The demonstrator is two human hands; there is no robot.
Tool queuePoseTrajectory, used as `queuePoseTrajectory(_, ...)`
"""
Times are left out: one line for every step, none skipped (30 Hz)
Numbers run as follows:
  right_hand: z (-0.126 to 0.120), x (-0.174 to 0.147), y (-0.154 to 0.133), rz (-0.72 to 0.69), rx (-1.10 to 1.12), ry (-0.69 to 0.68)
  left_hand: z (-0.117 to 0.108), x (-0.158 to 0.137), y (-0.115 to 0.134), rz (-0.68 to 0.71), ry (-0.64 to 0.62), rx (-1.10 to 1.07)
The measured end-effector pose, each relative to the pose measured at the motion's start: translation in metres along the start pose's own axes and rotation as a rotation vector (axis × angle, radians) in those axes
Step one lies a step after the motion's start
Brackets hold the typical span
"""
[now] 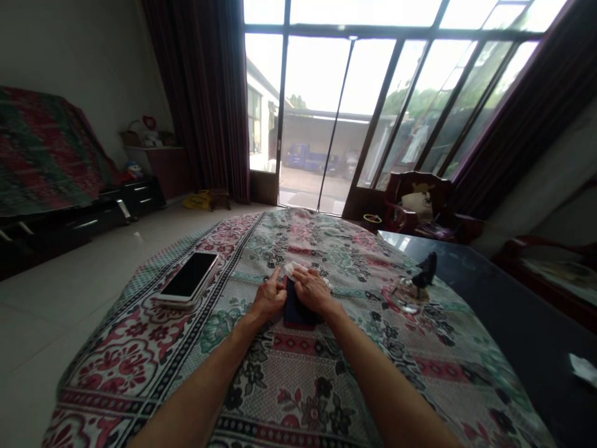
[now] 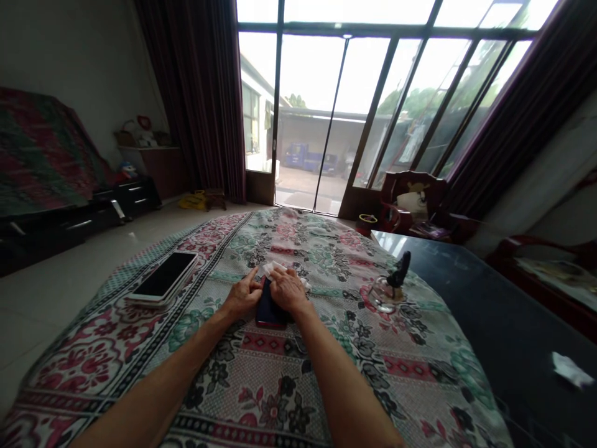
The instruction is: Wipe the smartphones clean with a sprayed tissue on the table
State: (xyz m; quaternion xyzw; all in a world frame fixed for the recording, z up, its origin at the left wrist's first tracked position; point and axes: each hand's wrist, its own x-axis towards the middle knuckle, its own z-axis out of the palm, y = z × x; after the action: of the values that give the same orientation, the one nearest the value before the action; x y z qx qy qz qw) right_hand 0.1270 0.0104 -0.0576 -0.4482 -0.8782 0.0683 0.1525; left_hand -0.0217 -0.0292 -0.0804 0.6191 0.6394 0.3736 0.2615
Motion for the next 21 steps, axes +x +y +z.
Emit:
queuePoseTrajectory(0.0, 0.0, -0.001, 0.003, 0.0, -0.002, 0.0, 0.0, 0.0, 0.002, 0.0, -0.01)
queuePoseTrajectory(-0.001, -0.002, -0.001, 0.001, -0.002, -0.005, 0.0, -0.001, 0.0, 0.006, 0.0, -0.019)
queuePoseTrajectory(-0.001, -0.005, -0.002, -0.003, -0.007, -0.008, 0.0, -0.001, -0.001, 0.009, -0.002, -0.027)
queuePoseTrajectory(-0.001, -0.01, -0.003, -0.007, -0.015, -0.012, 0.001, -0.001, -0.002, 0.014, -0.004, -0.031)
queuePoseTrajectory(-0.001, -0.016, -0.004, -0.007, -0.024, -0.014, 0.002, -0.001, -0.004, 0.023, -0.007, -0.034)
queuePoseTrajectory(-0.001, -0.022, -0.005, -0.004, -0.033, -0.016, 0.003, -0.001, -0.005, 0.035, -0.008, -0.036)
queuePoseTrajectory(0.0, -0.029, -0.006, -0.001, -0.039, -0.018, 0.004, -0.001, -0.007, 0.05, -0.008, -0.037)
queuePoseTrajectory(0.0, -0.036, -0.007, 0.0, -0.042, -0.019, 0.005, -0.001, -0.008, 0.064, -0.006, -0.033)
queuePoseTrajectory(0.0, -0.044, -0.008, -0.002, -0.042, -0.022, 0.006, -0.001, -0.009, 0.076, -0.001, -0.024)
queuePoseTrajectory(0.0, -0.051, -0.009, -0.005, -0.04, -0.027, 0.007, -0.001, -0.01, 0.085, 0.007, -0.012)
queuePoseTrajectory(-0.001, -0.058, -0.011, -0.011, -0.037, -0.033, 0.007, -0.001, -0.01, 0.089, 0.016, 0.003)
queuePoseTrajectory(-0.002, -0.064, -0.012, -0.018, -0.033, -0.042, 0.007, -0.001, -0.01, 0.091, 0.019, 0.017)
queuePoseTrajectory(-0.004, -0.071, -0.014, -0.026, -0.027, -0.05, 0.007, -0.002, -0.01, 0.092, 0.016, 0.025)
queuePoseTrajectory(-0.006, -0.078, -0.017, -0.037, -0.019, -0.058, 0.007, -0.002, -0.01, 0.093, 0.01, 0.023)
queuePoseTrajectory(-0.009, -0.084, -0.019, -0.05, -0.01, -0.065, 0.006, -0.002, -0.009, 0.094, 0.003, 0.015)
queuePoseTrajectory(-0.012, -0.09, -0.022, -0.065, 0.001, -0.071, 0.005, -0.002, -0.008, 0.095, -0.005, 0.002)
queuePoseTrajectory(-0.014, -0.095, -0.024, -0.081, 0.011, -0.076, 0.004, -0.003, -0.008, 0.097, -0.012, -0.013)
queuePoseTrajectory(-0.017, -0.099, -0.026, -0.095, 0.02, -0.081, 0.004, -0.003, -0.008, 0.098, -0.016, -0.03)
queuePoseTrajectory(-0.019, -0.101, -0.028, -0.106, 0.025, -0.083, 0.003, -0.003, -0.007, 0.097, -0.019, -0.051)
queuePoseTrajectory(-0.02, -0.102, -0.029, -0.114, 0.027, -0.082, 0.003, -0.002, -0.008, 0.094, -0.025, -0.073)
queuePoseTrajectory(-0.021, -0.102, -0.029, -0.119, 0.025, -0.079, 0.003, -0.002, -0.008, 0.09, -0.035, -0.099)
